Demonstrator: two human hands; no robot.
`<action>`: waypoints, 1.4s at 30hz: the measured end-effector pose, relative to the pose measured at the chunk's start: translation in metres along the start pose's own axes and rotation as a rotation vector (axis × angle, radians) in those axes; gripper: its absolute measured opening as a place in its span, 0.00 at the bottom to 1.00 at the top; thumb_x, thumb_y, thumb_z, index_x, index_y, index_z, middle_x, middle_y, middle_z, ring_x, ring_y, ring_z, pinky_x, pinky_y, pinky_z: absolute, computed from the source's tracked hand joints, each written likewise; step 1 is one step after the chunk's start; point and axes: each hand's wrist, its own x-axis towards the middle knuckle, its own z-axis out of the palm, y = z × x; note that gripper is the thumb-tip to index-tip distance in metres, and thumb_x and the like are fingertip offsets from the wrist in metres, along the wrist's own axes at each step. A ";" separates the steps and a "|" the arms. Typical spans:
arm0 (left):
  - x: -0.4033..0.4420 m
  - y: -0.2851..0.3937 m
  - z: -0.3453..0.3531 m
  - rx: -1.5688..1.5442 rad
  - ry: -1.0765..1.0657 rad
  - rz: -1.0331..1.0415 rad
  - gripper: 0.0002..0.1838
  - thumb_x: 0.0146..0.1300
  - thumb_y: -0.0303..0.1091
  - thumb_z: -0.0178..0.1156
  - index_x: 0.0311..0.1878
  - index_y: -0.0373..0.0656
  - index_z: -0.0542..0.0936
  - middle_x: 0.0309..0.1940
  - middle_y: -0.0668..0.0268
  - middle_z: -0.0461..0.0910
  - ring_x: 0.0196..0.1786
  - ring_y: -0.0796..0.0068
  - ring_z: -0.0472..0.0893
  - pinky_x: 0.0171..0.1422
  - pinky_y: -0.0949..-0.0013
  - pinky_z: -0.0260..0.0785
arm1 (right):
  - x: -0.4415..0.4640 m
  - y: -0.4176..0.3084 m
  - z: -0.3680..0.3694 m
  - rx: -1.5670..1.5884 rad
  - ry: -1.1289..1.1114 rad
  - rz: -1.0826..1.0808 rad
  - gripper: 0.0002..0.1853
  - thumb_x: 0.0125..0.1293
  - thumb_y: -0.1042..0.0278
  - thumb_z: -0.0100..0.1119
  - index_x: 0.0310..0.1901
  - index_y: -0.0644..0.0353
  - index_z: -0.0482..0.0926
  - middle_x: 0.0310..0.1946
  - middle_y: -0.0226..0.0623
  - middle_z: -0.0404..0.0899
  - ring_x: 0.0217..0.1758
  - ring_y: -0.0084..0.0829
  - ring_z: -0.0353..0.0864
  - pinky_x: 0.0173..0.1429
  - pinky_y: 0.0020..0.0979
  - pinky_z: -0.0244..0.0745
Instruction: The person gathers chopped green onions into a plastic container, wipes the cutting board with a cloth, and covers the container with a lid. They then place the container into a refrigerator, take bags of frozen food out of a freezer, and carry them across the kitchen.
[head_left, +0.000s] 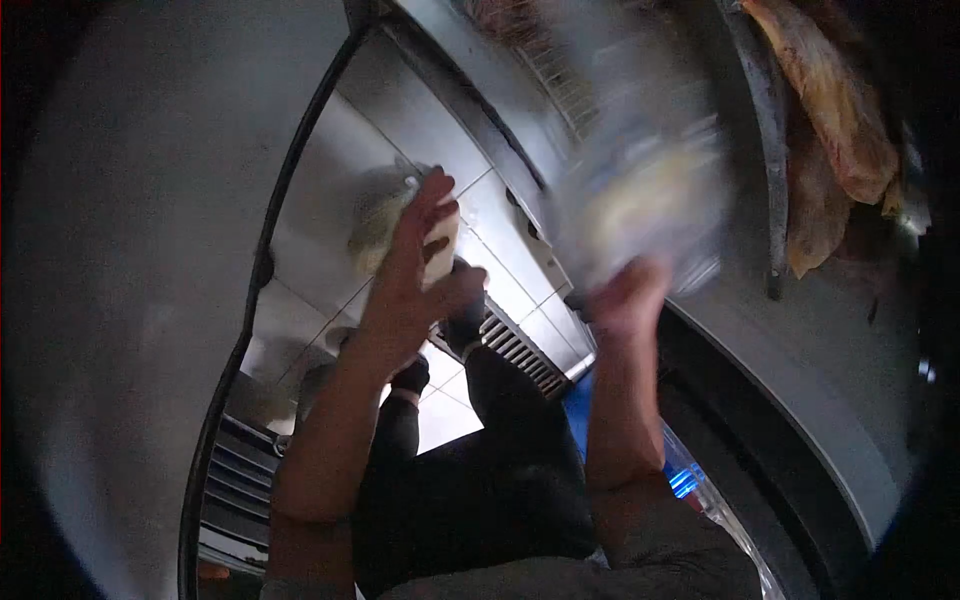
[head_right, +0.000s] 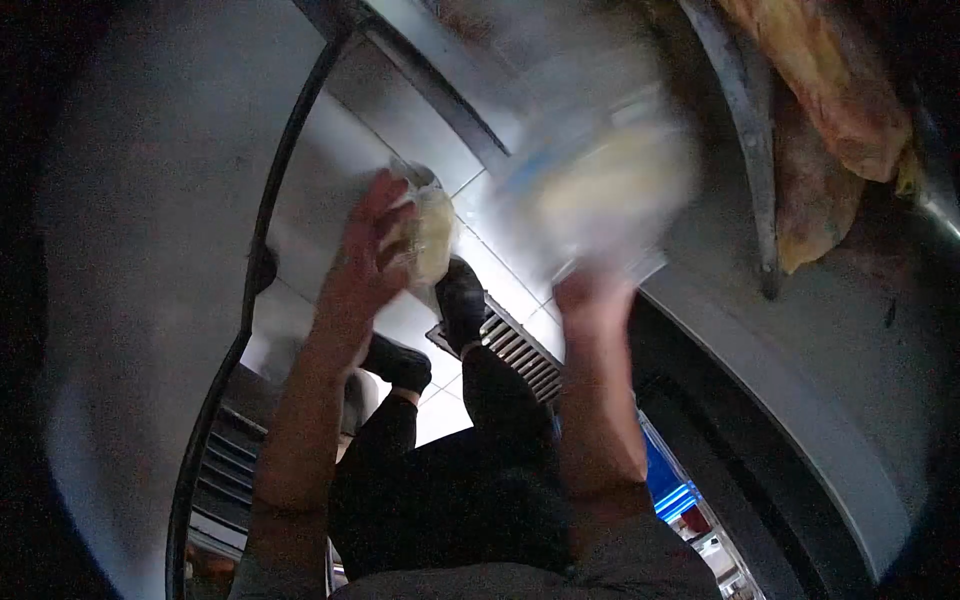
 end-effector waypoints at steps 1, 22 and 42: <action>-0.002 -0.002 -0.010 -0.025 0.049 -0.035 0.38 0.61 0.40 0.66 0.72 0.46 0.62 0.68 0.52 0.60 0.71 0.58 0.62 0.73 0.52 0.56 | 0.018 -0.016 0.008 0.074 -0.087 -0.145 0.33 0.71 0.52 0.53 0.68 0.65 0.58 0.64 0.51 0.65 0.69 0.42 0.67 0.69 0.46 0.67; -0.375 -0.156 -0.164 0.470 0.523 -0.667 0.16 0.67 0.35 0.57 0.55 0.38 0.76 0.46 0.63 0.80 0.48 0.72 0.79 0.54 0.66 0.71 | 0.111 0.301 -0.059 -1.978 -0.886 -0.513 0.06 0.54 0.66 0.60 0.28 0.53 0.86 0.33 0.36 0.86 0.39 0.36 0.85 0.44 0.41 0.77; -0.394 0.114 -0.294 0.336 0.489 0.153 0.17 0.71 0.45 0.55 0.48 0.39 0.78 0.41 0.62 0.77 0.38 0.66 0.76 0.41 0.64 0.72 | -0.339 0.012 -0.401 -2.149 -0.611 0.017 0.18 0.71 0.55 0.45 0.53 0.49 0.81 0.47 0.38 0.82 0.53 0.42 0.81 0.56 0.45 0.77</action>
